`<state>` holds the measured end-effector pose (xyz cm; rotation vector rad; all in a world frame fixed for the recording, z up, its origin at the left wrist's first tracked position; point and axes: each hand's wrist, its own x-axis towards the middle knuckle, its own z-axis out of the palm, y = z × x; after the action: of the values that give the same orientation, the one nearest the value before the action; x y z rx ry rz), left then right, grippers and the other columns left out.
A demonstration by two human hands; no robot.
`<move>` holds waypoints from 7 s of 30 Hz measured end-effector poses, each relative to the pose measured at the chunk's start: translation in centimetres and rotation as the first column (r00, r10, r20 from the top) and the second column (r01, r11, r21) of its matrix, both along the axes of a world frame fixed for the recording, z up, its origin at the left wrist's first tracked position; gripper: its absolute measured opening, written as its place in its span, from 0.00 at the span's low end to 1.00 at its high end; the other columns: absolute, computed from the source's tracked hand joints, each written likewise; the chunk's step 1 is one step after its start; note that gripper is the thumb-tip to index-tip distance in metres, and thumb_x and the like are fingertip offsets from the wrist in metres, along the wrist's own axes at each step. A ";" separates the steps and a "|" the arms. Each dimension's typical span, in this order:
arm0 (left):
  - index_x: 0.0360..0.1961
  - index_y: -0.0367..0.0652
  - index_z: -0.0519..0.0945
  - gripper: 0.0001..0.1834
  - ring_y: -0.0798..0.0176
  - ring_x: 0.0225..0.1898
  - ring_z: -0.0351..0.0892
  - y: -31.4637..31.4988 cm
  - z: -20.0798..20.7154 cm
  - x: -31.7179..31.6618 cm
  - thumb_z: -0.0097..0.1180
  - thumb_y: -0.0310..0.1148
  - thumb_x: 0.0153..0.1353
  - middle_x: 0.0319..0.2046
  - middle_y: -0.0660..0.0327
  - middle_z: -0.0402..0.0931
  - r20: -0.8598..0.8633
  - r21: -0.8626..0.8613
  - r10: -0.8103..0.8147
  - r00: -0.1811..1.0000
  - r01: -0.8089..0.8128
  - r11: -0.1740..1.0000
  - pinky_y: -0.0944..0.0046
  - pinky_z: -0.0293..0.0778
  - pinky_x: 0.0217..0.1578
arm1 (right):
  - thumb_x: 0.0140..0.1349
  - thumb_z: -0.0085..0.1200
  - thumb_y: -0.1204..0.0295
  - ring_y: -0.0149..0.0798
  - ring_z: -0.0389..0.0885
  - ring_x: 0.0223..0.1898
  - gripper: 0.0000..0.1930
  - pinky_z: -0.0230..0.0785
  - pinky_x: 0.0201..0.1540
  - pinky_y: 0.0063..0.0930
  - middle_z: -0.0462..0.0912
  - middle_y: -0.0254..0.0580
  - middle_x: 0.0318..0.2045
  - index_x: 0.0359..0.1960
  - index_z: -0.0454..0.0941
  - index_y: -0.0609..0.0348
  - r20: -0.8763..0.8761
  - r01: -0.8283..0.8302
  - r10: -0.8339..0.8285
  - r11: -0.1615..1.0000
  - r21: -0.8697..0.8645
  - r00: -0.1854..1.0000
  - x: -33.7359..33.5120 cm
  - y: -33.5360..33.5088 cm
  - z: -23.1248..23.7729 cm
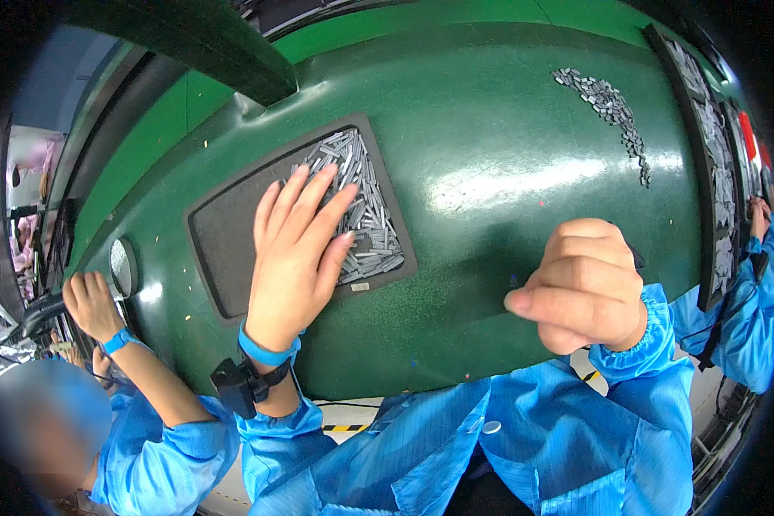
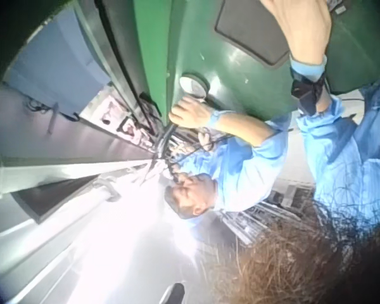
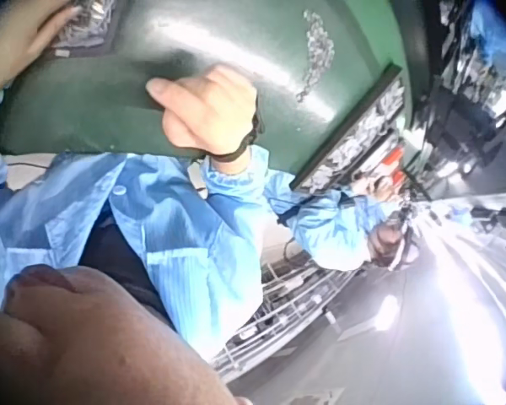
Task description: Assembling and inspecting internal components of tablet-like electronic devices on a factory assembly line.
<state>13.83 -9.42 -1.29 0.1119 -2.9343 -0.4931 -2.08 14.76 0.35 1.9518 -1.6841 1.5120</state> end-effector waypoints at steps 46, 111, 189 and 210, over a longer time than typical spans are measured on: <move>0.45 0.37 0.66 0.06 0.64 0.28 0.78 4.7 -3.0 0.8 0.42 0.26 0.70 0.28 0.53 0.79 -0.492 0.690 0.427 0.759 0.040 0.723 0.68 0.74 0.30 | 0.59 0.55 0.69 0.49 0.77 0.46 0.15 0.70 0.51 0.39 0.80 0.47 0.41 0.46 0.77 0.60 -0.122 0.481 -0.466 0.859 0.177 0.877 -7.0 3.9 -1.8; 0.34 0.37 0.82 0.07 0.60 0.23 0.80 8.6 -2.1 0.8 0.59 0.20 0.53 0.20 0.60 0.79 -0.327 0.534 -0.123 0.937 0.291 0.794 0.65 0.72 0.26 | 0.72 0.39 0.59 0.34 0.80 0.47 0.22 0.68 0.53 0.26 0.83 0.44 0.45 0.48 0.79 0.66 0.505 0.568 -0.577 0.800 0.193 0.641 -20.4 6.6 -6.0; 0.32 0.35 0.79 0.06 0.59 0.44 0.75 1.4 -1.3 -2.6 0.52 0.25 0.63 0.38 0.56 0.78 -0.288 0.364 0.126 0.949 -0.013 0.931 0.60 0.69 0.50 | 0.66 0.50 0.72 0.25 0.79 0.24 0.09 0.72 0.27 0.18 0.82 0.36 0.23 0.36 0.81 0.65 0.537 0.533 -0.545 0.823 0.195 0.644 -17.5 3.7 -5.6; 0.44 0.28 0.77 0.20 0.54 0.42 0.81 0.6 -3.4 0.5 0.43 0.39 0.70 0.38 0.45 0.81 -0.319 0.792 0.326 0.890 0.062 0.607 0.56 0.73 0.50 | 0.59 0.58 0.72 0.41 0.82 0.32 0.08 0.74 0.38 0.29 0.83 0.45 0.31 0.38 0.82 0.61 -0.157 0.487 -0.469 0.867 0.102 0.869 -12.7 2.5 -3.6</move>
<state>14.37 -8.87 -4.70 0.2847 -2.0319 -1.5350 -14.75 17.25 -3.24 1.4784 -2.0620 1.0886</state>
